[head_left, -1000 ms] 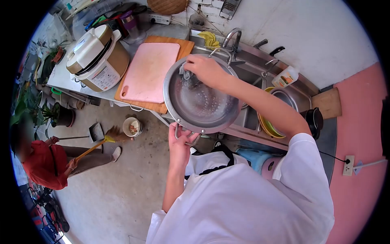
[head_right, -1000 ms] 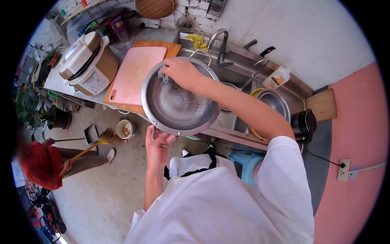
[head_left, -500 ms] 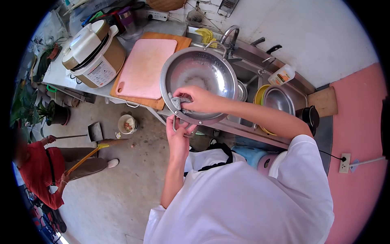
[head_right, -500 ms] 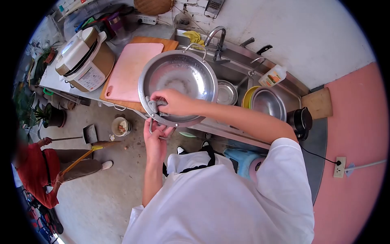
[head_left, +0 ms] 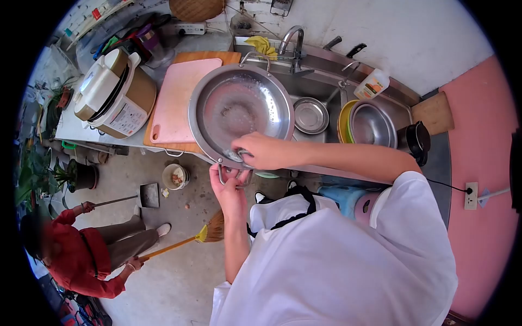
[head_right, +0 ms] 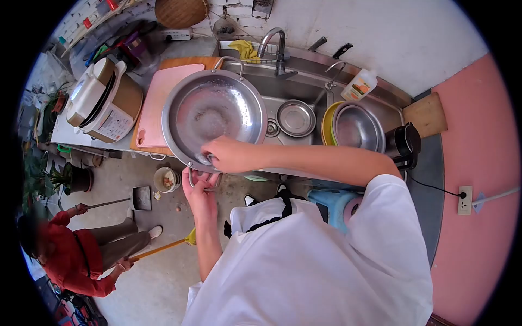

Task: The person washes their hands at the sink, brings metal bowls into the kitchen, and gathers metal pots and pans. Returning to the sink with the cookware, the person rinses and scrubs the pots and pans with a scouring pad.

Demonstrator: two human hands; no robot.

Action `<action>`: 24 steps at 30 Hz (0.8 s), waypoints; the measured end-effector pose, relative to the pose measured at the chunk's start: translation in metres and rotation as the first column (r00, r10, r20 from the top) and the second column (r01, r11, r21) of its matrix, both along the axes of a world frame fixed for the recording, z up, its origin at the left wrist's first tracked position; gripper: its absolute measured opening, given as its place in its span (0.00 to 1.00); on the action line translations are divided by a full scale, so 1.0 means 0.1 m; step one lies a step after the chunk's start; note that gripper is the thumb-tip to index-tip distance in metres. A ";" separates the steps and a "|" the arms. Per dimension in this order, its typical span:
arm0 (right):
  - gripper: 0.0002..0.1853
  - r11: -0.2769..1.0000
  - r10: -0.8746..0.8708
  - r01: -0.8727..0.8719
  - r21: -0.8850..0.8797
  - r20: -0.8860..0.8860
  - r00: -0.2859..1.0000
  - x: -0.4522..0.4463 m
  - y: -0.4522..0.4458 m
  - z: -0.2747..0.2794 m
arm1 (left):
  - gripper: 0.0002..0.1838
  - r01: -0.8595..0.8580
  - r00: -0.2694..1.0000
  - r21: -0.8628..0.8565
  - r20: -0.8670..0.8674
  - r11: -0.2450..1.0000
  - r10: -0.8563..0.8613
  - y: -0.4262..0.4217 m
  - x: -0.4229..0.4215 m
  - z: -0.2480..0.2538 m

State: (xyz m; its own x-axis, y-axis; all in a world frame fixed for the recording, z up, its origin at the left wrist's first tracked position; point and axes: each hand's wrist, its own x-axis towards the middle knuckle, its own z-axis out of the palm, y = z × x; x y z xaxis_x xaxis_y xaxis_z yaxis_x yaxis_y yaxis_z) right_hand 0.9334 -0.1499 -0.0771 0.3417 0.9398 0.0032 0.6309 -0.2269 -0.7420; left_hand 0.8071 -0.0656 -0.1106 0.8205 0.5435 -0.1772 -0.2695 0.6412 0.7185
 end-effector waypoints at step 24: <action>0.11 0.978 0.006 0.039 -0.203 0.216 0.976 1.00 -0.94 -0.23 | 0.27 0.044 0.994 0.068 -0.104 0.997 -0.037 -0.48 0.43 0.14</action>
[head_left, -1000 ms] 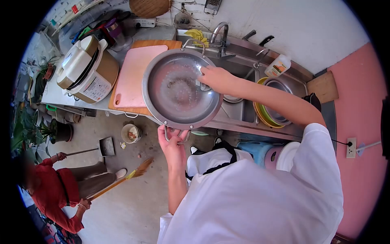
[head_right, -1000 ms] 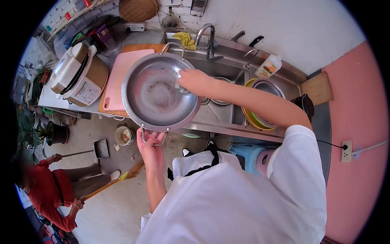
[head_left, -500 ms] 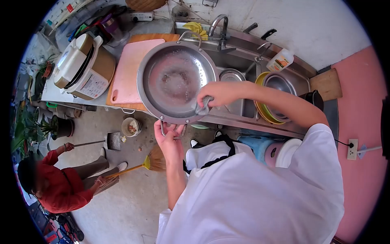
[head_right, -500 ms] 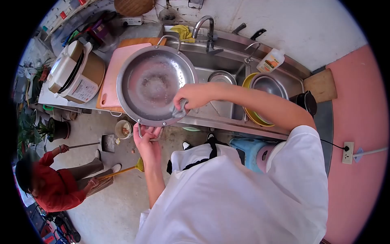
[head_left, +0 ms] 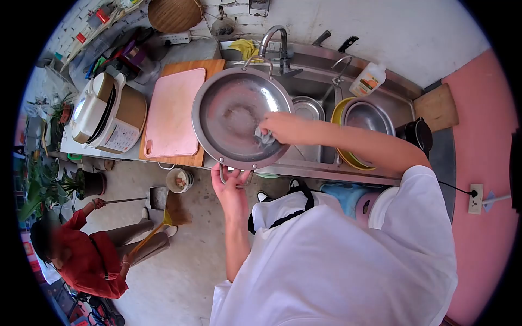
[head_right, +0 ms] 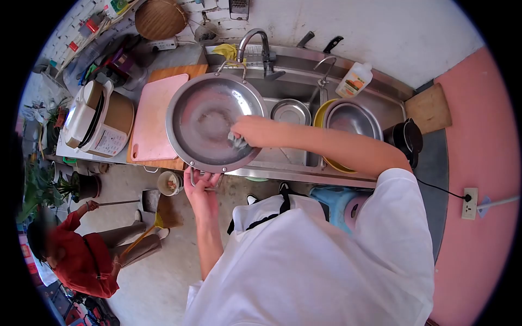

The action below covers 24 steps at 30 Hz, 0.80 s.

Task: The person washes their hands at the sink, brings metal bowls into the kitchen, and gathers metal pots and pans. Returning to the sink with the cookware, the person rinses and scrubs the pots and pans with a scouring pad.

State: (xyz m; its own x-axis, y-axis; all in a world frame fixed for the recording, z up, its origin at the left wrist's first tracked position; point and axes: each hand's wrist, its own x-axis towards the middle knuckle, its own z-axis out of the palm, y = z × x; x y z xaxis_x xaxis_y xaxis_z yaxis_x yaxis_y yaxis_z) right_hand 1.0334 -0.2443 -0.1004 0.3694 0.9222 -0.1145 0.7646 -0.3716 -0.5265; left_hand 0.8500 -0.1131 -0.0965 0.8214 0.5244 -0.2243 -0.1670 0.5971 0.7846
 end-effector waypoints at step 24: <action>0.10 0.818 0.146 -0.103 0.567 -0.032 0.989 0.21 -0.01 -0.21 | 0.26 -0.095 0.994 0.035 -0.051 0.995 0.097 -0.69 0.35 0.04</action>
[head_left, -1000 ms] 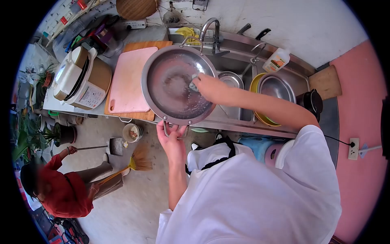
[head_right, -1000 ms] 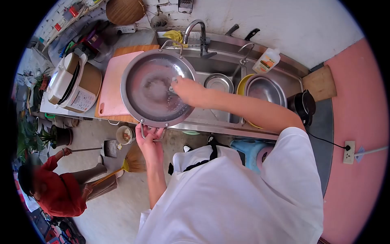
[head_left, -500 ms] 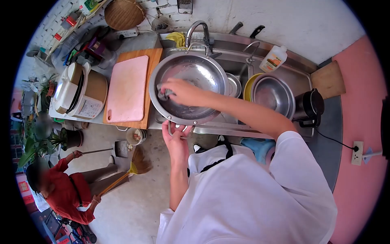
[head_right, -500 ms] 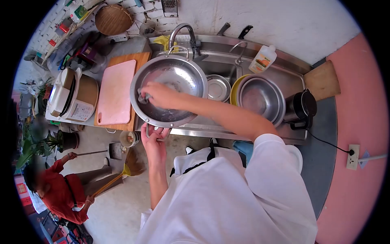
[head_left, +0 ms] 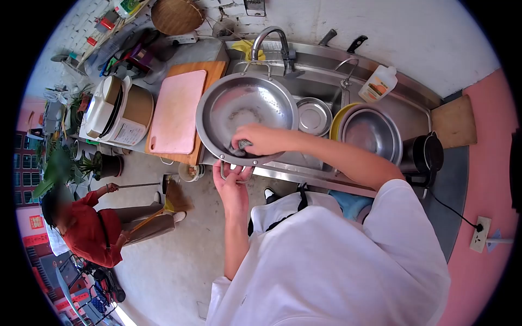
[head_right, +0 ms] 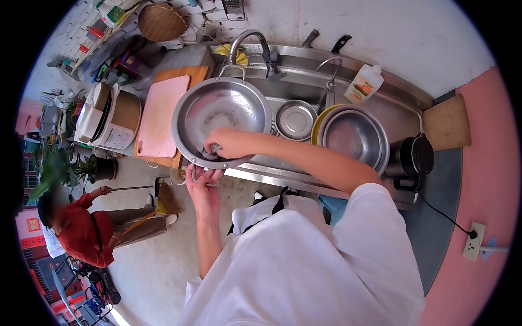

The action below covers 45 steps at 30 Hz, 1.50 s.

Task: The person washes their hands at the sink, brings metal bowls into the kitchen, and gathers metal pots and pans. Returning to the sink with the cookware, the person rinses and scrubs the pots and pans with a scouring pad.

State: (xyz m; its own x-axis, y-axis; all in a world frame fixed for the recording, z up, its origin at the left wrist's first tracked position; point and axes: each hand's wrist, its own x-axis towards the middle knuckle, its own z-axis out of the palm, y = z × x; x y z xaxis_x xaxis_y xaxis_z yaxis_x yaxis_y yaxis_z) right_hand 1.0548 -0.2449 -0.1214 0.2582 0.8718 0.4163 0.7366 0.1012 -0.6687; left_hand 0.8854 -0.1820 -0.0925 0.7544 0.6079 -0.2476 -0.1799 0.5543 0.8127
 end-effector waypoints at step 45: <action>0.10 0.906 -0.420 0.422 0.027 -0.050 0.906 -0.98 0.14 0.16 | 0.30 -0.267 0.937 -0.152 0.191 0.952 0.293 0.64 -0.41 0.05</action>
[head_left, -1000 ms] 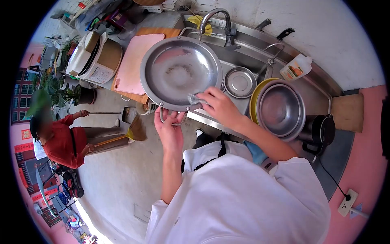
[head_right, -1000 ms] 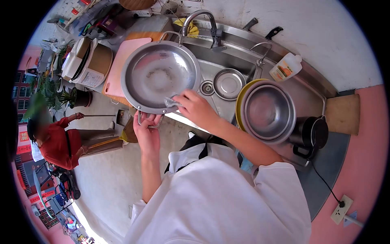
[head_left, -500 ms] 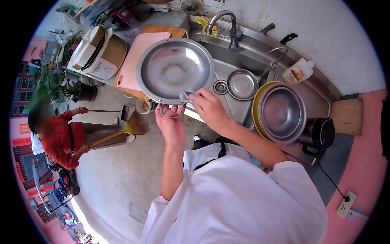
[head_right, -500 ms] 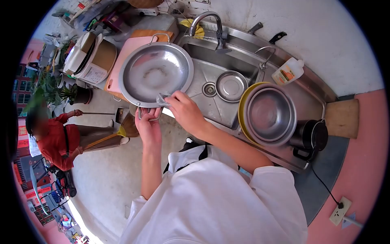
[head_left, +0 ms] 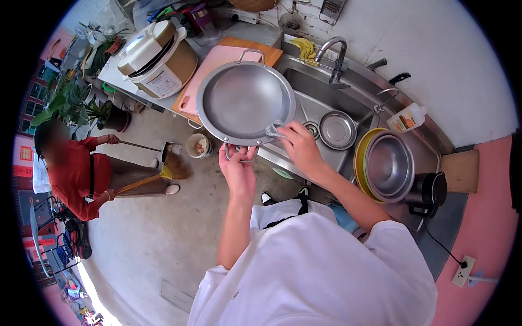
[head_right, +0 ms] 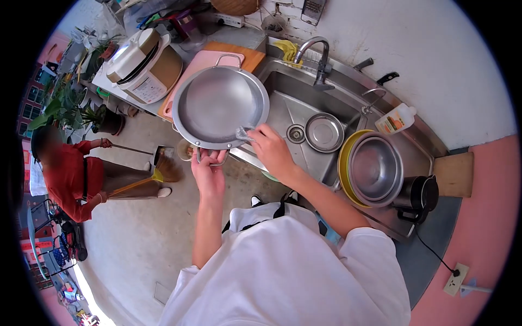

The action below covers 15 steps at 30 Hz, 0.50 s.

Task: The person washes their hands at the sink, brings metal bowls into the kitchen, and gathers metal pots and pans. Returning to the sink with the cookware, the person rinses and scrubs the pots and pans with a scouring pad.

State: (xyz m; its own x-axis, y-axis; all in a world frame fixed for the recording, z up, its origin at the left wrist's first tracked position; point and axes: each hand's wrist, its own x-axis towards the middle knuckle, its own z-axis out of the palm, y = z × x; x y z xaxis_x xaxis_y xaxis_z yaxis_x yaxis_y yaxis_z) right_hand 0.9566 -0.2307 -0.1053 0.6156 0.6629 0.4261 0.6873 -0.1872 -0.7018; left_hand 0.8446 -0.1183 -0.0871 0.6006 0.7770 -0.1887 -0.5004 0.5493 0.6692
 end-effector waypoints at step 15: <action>0.12 0.998 0.059 -0.059 0.014 0.059 0.997 -0.39 0.67 0.04 | 0.22 -0.064 0.997 -0.075 0.037 0.995 0.066 0.63 -0.49 -0.07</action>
